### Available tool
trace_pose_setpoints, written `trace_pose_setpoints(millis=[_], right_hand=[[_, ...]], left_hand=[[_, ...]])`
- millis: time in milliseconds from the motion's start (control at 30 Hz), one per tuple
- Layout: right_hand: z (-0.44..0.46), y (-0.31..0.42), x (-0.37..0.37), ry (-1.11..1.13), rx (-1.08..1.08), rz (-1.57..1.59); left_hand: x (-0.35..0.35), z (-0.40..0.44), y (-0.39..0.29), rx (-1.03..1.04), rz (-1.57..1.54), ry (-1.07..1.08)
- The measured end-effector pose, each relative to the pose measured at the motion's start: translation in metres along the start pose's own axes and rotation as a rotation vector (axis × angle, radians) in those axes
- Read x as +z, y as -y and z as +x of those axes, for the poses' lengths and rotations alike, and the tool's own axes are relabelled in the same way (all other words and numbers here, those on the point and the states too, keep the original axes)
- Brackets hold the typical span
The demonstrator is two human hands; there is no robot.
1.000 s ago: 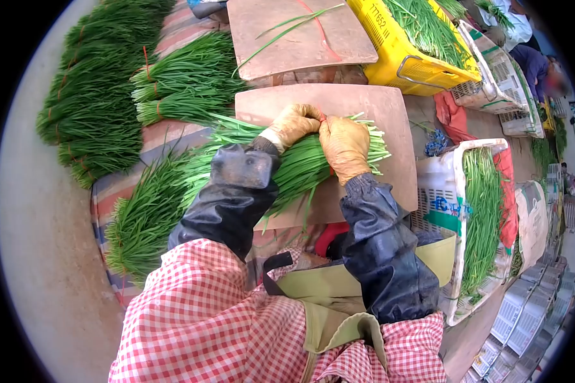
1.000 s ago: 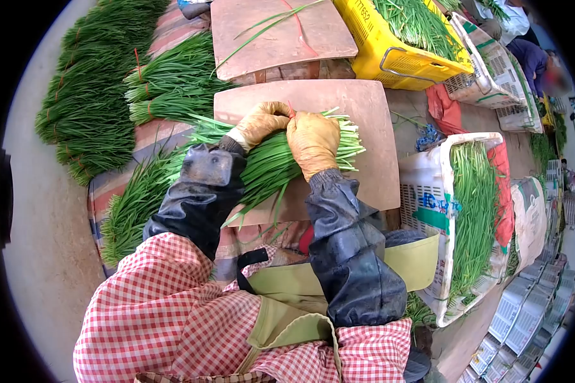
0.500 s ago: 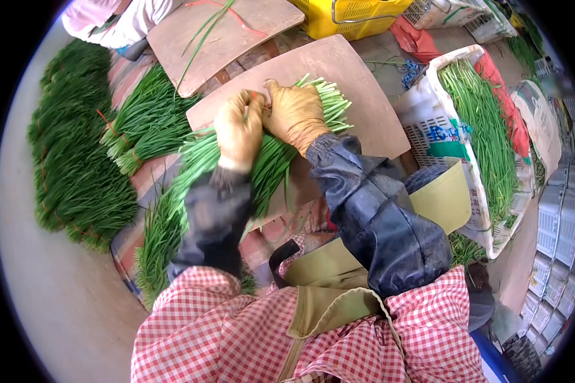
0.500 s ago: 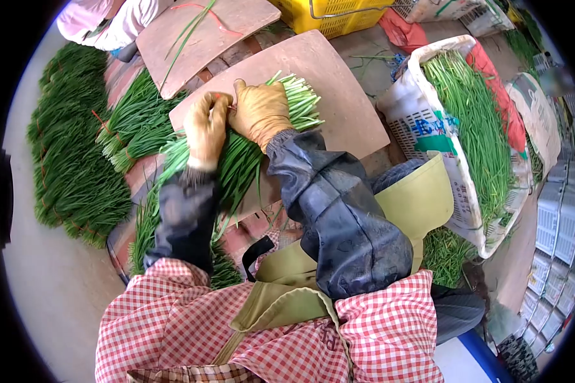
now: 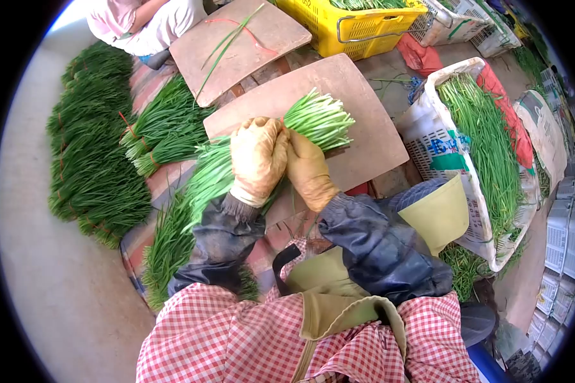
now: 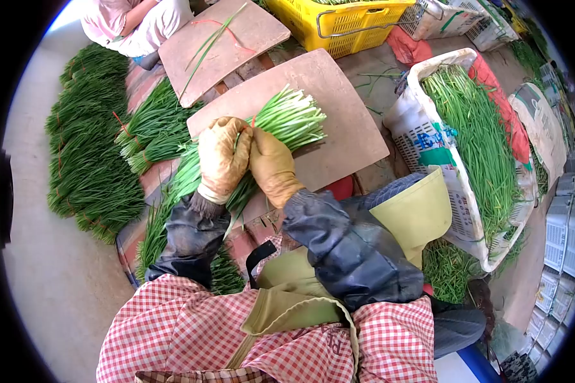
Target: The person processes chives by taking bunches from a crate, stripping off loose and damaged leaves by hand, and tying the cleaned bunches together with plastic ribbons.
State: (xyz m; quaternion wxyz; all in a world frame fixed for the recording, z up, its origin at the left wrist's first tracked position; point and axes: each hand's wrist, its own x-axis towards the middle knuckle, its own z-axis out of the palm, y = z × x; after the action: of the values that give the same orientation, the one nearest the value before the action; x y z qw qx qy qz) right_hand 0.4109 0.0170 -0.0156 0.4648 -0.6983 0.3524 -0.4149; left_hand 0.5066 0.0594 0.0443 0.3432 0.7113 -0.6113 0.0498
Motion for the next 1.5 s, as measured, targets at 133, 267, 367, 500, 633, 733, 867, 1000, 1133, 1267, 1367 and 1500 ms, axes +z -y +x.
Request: trace_pose_setpoints(millis=[133,267,367,500,633,733,867,1000,1133,1267,1367,1500], right_hand=[[-0.023,0.011,-0.034,0.177,0.616,0.601],[-0.047,-0.022,-0.046,0.252,0.512,0.652],[-0.049,-0.023,-0.050,0.272,0.513,0.644],[-0.048,-0.030,-0.048,0.244,0.427,0.483],[-0.039,-0.021,-0.047,0.323,0.541,0.684],[-0.022,-0.007,-0.051,0.350,0.508,0.598],[0.015,0.013,-0.037,0.433,0.471,0.375],[0.064,-0.006,-0.008,0.522,-0.382,-0.385],[0.024,0.007,-0.029,0.408,0.371,0.123],[-0.026,0.008,-0.055,0.334,0.545,0.494],[-0.011,0.019,-0.046,0.377,0.534,0.552],[0.010,0.023,-0.033,0.328,0.379,0.804]], left_hand=[[0.008,0.023,0.021,-0.225,-0.374,0.252],[0.086,0.038,0.047,-0.461,-1.197,0.254],[0.126,0.035,0.035,-0.120,0.012,0.823],[0.144,0.039,0.038,-0.220,0.079,0.846],[0.126,0.034,0.069,-0.345,-0.401,0.681],[0.084,0.013,0.089,-0.285,-0.918,0.311],[0.019,-0.006,0.065,-0.143,-0.150,0.765],[0.045,-0.020,0.021,-0.172,0.323,0.498],[0.090,-0.007,0.045,-0.314,0.377,0.333],[0.080,-0.008,0.020,-0.284,0.482,0.311],[0.063,-0.005,0.027,-0.254,0.484,0.456],[0.024,-0.048,0.023,-0.072,0.360,0.191]])
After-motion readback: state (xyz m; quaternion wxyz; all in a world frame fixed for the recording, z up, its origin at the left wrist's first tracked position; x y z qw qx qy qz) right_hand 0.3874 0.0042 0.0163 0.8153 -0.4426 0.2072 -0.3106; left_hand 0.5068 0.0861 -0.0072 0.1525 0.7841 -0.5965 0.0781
